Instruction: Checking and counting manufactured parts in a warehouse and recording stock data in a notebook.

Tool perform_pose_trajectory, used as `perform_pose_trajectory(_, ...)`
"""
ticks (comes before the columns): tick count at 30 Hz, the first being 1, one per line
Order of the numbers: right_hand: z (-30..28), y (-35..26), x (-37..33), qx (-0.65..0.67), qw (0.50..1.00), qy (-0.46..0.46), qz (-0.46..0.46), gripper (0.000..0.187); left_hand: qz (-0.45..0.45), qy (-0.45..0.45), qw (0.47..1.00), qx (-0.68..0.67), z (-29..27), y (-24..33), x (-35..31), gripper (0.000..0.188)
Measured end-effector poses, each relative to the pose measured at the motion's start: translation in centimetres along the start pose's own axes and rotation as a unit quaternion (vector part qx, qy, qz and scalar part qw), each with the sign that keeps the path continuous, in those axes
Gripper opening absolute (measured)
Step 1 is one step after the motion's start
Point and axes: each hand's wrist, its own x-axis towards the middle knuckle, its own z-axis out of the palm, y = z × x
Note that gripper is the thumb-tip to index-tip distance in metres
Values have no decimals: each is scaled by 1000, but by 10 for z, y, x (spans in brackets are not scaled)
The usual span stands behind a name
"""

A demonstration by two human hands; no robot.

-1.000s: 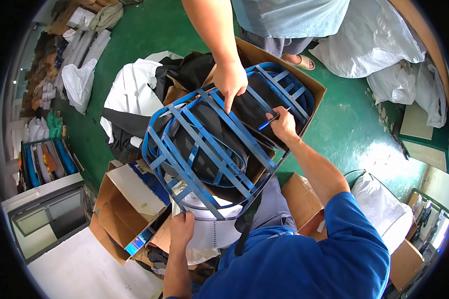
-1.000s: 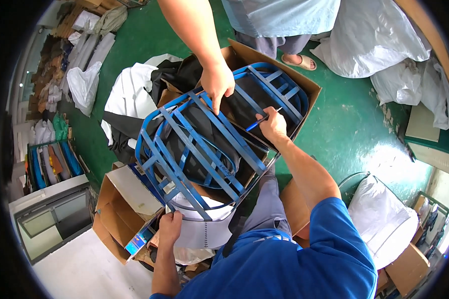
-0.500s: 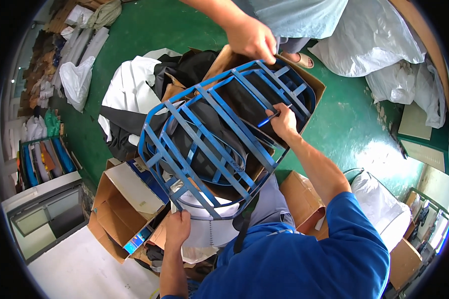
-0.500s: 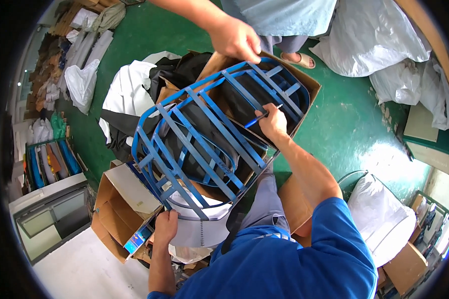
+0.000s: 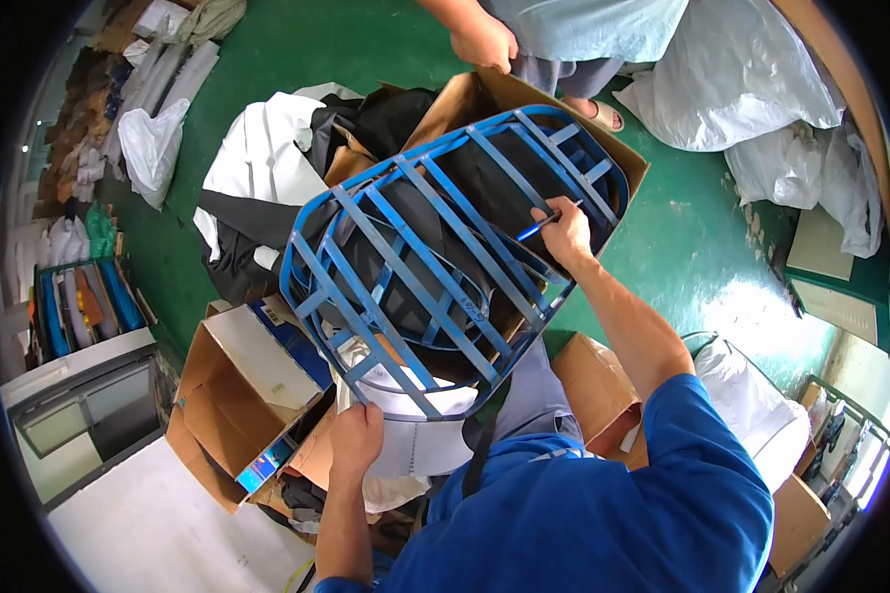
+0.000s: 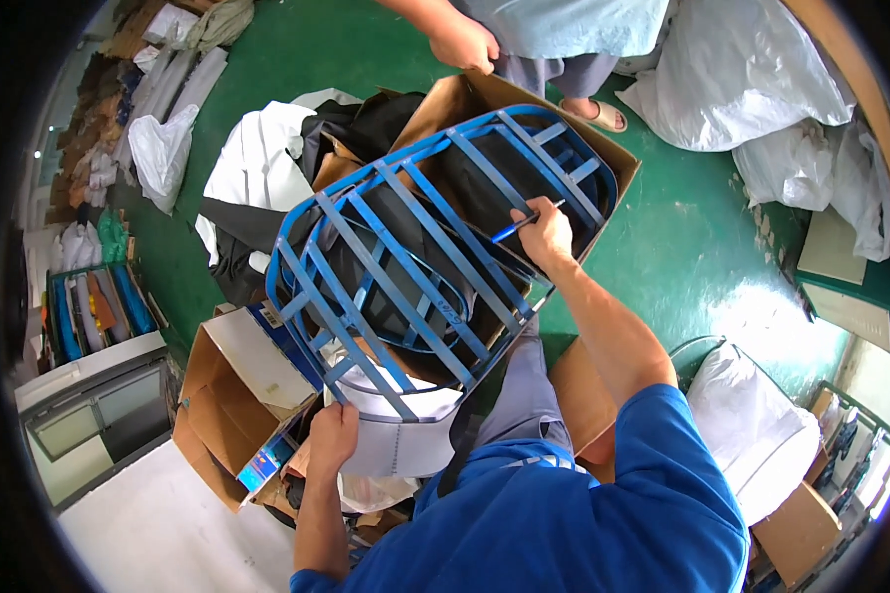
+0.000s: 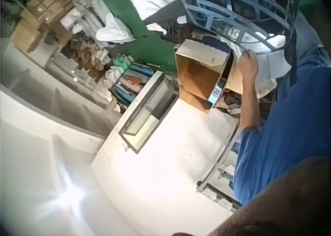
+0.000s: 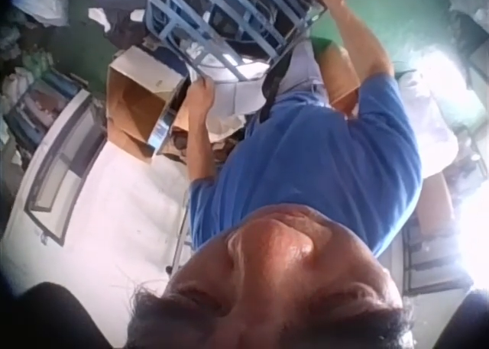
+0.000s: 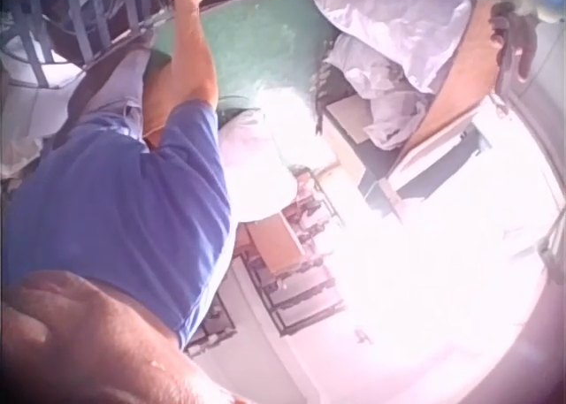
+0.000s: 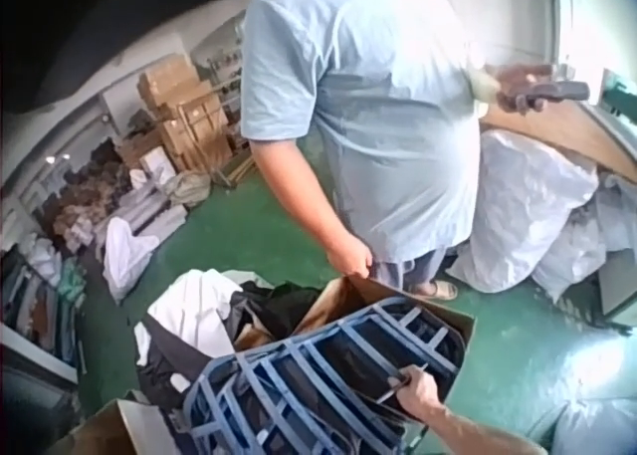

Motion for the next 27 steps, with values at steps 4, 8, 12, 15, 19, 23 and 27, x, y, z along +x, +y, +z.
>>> perform_pose_trajectory(4, 0, -3, -1, 0, 1000, -16, 5, 39, -6, 16, 1000, 6, 0, 3, -3, 43)
perform_pose_trajectory(8, 5, 8, 1, -4, 1000, -11, -13, 40, 7, 14, 1000, 21, 4, 0, 0, 42)
perform_pose_trajectory(12, 1, -9, -19, -95, 973, 73, -196, 39, -11, 8, 1000, 11, -1, 7, -2, 43)
perform_pose_trajectory(15, 7, -38, -66, -30, 980, 17, -195, 36, -10, 6, 1000, 10, -1, 5, -4, 43)
perform_pose_trajectory(19, 24, -48, -94, 109, 978, -163, 75, 40, -2, 7, 1000, 9, -2, 8, -2, 43)
perform_pose_trajectory(23, 27, -45, -91, 92, 983, -150, 49, 41, 3, 3, 1000, 29, -3, 10, -1, 43)
perform_pose_trajectory(27, 10, -63, -100, 72, 986, -143, 47, 40, 28, 9, 999, 16, -12, 6, -10, 44)
